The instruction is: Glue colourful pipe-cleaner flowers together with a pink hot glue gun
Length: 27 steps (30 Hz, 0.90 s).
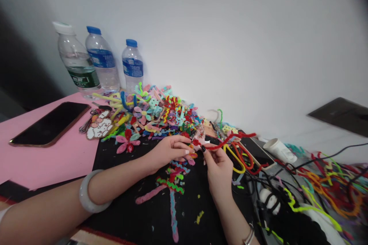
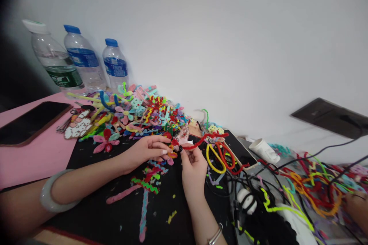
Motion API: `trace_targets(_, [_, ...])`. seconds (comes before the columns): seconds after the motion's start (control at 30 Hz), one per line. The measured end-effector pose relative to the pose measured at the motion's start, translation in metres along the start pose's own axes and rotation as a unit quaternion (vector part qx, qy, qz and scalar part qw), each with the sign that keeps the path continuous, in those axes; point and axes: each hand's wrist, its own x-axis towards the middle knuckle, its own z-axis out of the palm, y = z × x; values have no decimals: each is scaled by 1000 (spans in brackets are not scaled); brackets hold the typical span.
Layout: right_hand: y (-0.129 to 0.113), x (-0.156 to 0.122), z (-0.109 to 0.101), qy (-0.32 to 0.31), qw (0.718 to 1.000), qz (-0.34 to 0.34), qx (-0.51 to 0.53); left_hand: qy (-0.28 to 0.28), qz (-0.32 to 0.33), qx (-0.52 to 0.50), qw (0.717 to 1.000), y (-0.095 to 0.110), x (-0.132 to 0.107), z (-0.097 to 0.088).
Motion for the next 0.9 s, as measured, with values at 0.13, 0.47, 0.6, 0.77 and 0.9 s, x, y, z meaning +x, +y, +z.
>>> trace_targets(0.13, [1,0,0,-46,999,2,14,32,8,-9,999,2,0,-1])
trace_targets(0.47, [2,-1,1,-96,995,16,36,5,40,82,996,-1,4,-6])
trace_targets(0.6, [2,0,0,-97,995,14,34,17,26,69,997,-1,4,-6])
trace_targets(0.77, [3,-1,-1,-92,995,16,33,18,23,59,998,0,2,-5])
trace_targets(0.9, [6,-1,-1,-77,997,15,23,10,25,59,998,0,3,-5])
